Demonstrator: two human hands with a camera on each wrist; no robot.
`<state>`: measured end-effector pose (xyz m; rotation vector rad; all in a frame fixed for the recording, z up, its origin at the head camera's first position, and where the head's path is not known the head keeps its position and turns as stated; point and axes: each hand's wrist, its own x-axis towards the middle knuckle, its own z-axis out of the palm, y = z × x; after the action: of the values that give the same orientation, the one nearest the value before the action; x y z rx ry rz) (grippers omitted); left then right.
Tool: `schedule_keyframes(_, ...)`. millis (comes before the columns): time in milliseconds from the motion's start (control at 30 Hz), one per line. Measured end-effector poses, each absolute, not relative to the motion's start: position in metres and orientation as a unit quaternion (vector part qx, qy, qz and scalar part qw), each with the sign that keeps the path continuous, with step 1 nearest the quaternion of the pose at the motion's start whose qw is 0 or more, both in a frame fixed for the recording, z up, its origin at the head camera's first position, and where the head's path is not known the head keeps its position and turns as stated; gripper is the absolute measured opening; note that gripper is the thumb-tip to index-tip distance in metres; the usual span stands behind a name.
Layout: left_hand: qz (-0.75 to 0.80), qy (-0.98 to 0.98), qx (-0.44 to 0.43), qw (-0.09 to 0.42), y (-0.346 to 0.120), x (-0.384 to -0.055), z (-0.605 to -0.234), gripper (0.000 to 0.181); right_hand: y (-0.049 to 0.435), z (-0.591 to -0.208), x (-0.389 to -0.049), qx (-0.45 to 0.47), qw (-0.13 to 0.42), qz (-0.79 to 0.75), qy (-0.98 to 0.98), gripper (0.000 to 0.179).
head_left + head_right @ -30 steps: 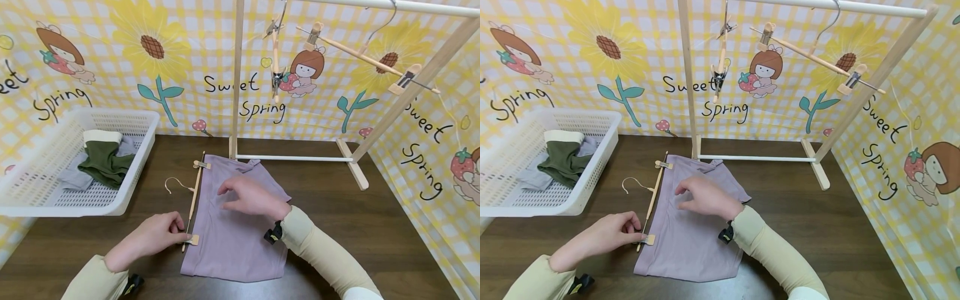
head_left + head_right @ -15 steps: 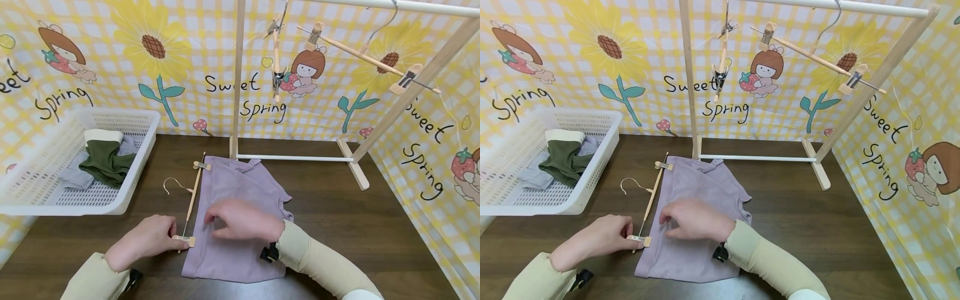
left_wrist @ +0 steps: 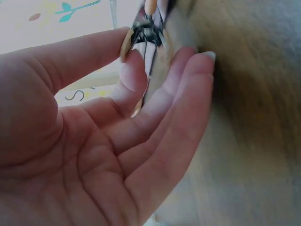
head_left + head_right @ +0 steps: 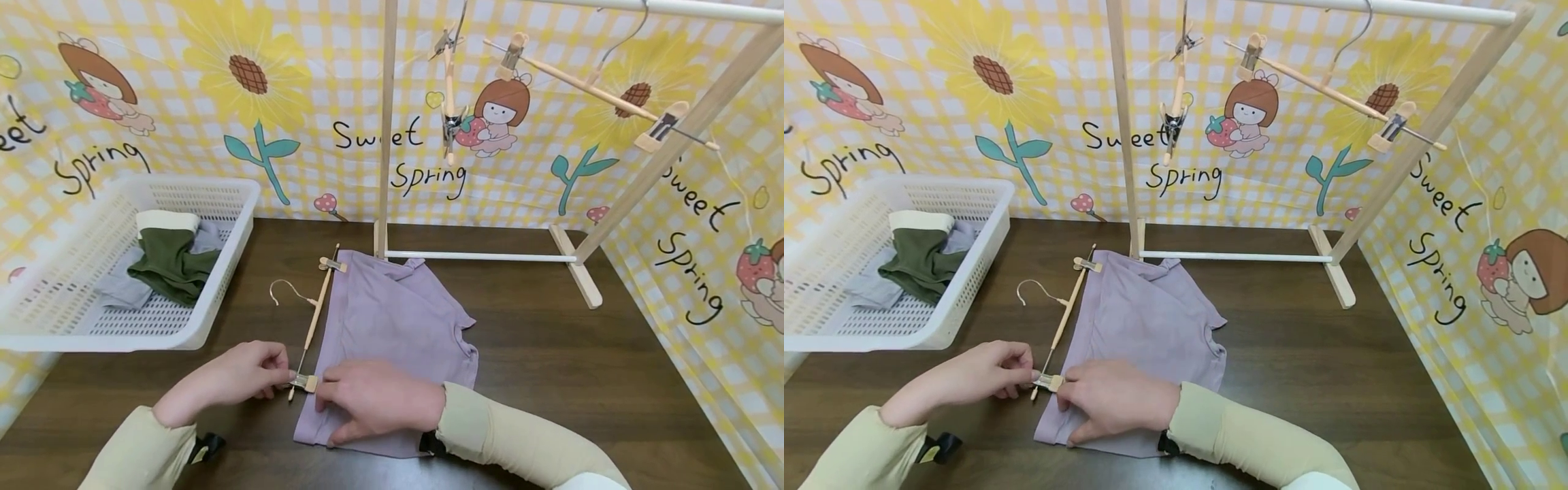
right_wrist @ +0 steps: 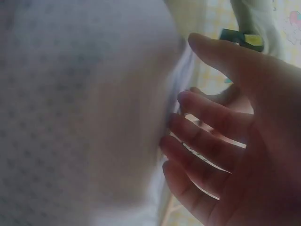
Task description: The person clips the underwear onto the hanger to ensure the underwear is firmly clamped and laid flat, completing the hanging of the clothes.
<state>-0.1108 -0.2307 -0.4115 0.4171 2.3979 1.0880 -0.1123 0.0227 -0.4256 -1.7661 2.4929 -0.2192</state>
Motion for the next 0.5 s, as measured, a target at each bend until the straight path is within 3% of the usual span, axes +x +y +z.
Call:
schedule_keyframes(233,0.447,0.842,0.122,0.277,-0.238,-0.113,-0.412,0.018,0.02,-0.43,-0.112,-0.578,0.018,-0.059,0.813,0.041)
schedule_keyframes(500,0.367,0.886,0.108,0.263,-0.243,-0.113,-0.407,0.034,0.019,-0.434,-0.111,-0.578,0.02,-0.066,0.813,0.038)
